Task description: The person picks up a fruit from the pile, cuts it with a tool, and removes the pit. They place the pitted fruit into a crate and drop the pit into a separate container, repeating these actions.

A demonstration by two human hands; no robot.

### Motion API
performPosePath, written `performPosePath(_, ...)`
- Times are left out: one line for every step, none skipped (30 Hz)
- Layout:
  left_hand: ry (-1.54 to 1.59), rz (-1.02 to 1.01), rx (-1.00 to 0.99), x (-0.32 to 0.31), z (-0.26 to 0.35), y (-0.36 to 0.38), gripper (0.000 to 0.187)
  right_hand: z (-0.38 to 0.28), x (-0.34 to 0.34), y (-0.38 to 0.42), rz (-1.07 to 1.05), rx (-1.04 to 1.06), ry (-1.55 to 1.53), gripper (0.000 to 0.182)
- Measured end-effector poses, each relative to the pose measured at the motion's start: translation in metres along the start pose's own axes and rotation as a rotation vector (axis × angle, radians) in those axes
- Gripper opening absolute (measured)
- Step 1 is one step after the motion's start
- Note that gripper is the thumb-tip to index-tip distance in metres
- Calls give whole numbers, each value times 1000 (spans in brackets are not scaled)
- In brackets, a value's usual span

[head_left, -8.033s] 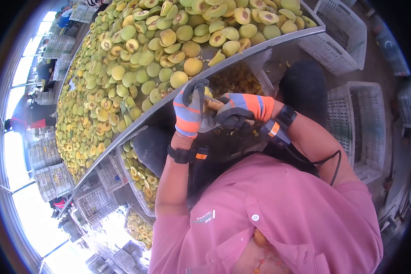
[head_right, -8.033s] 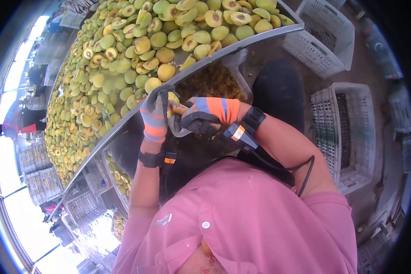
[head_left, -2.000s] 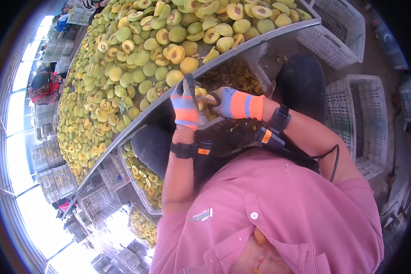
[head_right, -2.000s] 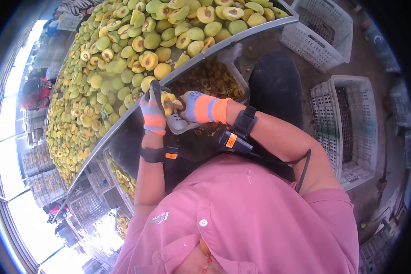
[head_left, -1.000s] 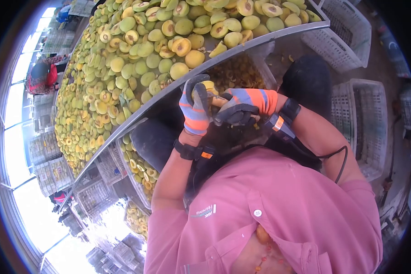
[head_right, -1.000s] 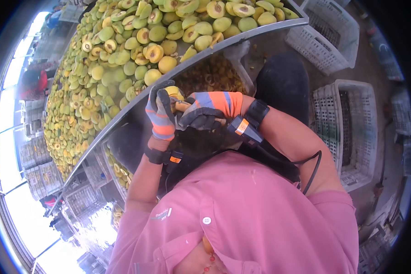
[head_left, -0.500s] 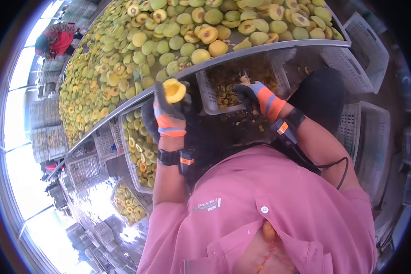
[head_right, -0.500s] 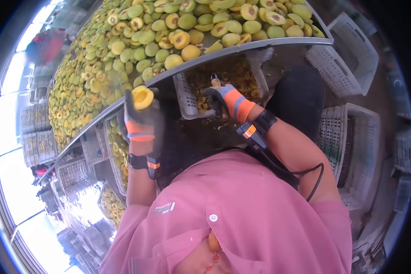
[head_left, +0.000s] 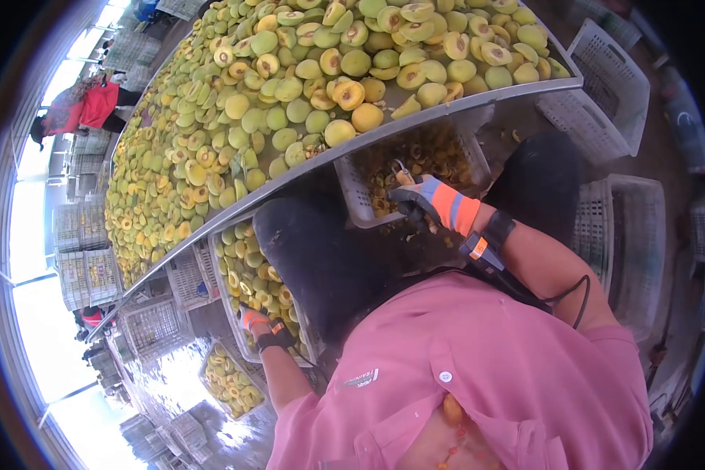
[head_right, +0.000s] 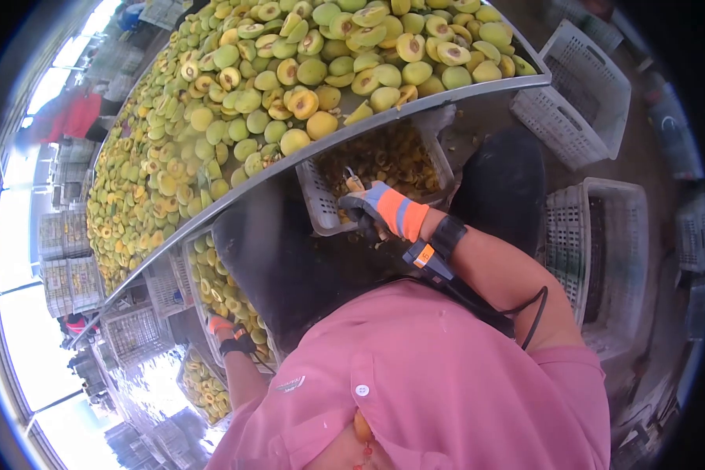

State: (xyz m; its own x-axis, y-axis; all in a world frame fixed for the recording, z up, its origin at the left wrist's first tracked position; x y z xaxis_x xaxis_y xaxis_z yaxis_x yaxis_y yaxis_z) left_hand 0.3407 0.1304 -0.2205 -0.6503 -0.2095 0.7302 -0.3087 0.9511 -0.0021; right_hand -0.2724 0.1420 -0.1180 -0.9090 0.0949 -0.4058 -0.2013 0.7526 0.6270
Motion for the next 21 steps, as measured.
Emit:
performPosePath(136, 107, 119, 11, 0, -3, 32, 4, 1, -2, 12, -31, -5, 39)
performPosePath(266, 204, 248, 30, -4, -4, 32, 3, 0, -1, 13, -22, 2, 38)
performPosePath(397, 304, 376, 55, -8, -5, 31, 2, -2, -1, 15, -10, 7, 37)
performPosePath(530, 402, 501, 86, -11, -5, 30, 0, -2, -2, 18, 2, 12, 36)
performPosePath(661, 497, 625, 114, -13, -5, 29, 5, 0, -11, 10, -32, 21, 32)
performPosePath(791, 589, 748, 137, -15, -7, 29, 3, -2, -9, 5, -36, 6, 32)
performPosePath(958, 620, 544, 161, -10, -26, 29, -2, -5, -5, 1, -42, -10, 33)
performPosePath(1117, 642, 333, 193, 0, -48, 29, -5, -9, -2, -5, -48, -25, 34)
performPosePath(1426, 617, 123, 249, 20, -52, 28, -6, -10, -1, 14, -22, -37, 32)
performPosePath(1499, 475, 3, 303, 40, -53, 26, -8, -10, -1, 31, 4, -47, 31)
performPosePath(1630, 295, -94, 358, 68, -41, 26, -10, -9, 0, 49, 31, -56, 29)
performPosePath(1508, 478, -348, 404, 94, -33, 23, -10, -7, -2, 35, 82, -75, 28)
performPosePath(1351, 529, -461, 435, 118, -29, 22, -8, -5, -5, 22, 135, -97, 27)
performPosePath(1190, 576, -572, 458, 144, -27, 21, -8, -1, -5, 12, 188, -121, 26)
performPosePath(1157, 471, -617, 468, 172, -32, 23, -9, 1, -4, 18, 211, -134, 25)
performPosePath(1120, 366, -660, 477, 197, -35, 25, -10, 3, -3, 23, 236, -148, 24)
performPosePath(997, 214, -684, 491, 217, -28, 36, -12, 5, -3, 29, 258, -163, 24)
performPosePath(868, 62, -701, 502, 234, -19, 47, -18, 6, 2, 36, 244, -150, 23)
performPosePath(746, 86, -699, 505, 251, -12, 52, -23, 9, 9, 40, 229, -135, 23)
performPosePath(625, 111, -694, 506, 268, -6, 58, -28, 10, 12, 44, 215, -119, 23)
performPosePath(507, 139, -687, 506, 282, -3, 64, -29, 12, 11, 38, 214, -126, 21)
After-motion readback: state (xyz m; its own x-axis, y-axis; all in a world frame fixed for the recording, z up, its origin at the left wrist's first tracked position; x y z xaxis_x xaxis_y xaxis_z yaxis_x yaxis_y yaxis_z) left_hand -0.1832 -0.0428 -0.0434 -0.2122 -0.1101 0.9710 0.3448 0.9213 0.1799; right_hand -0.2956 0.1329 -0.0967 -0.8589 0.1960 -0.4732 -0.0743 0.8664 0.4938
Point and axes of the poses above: each hand's wrist, its own y-axis away from the middle knuckle, its own x-axis out of the back of the hand, z = x × y, the point moved 3 cm from there along -y, towards the middle knuckle, and after that the axes turned 11 degrees about -y, right-handed, at the moved point
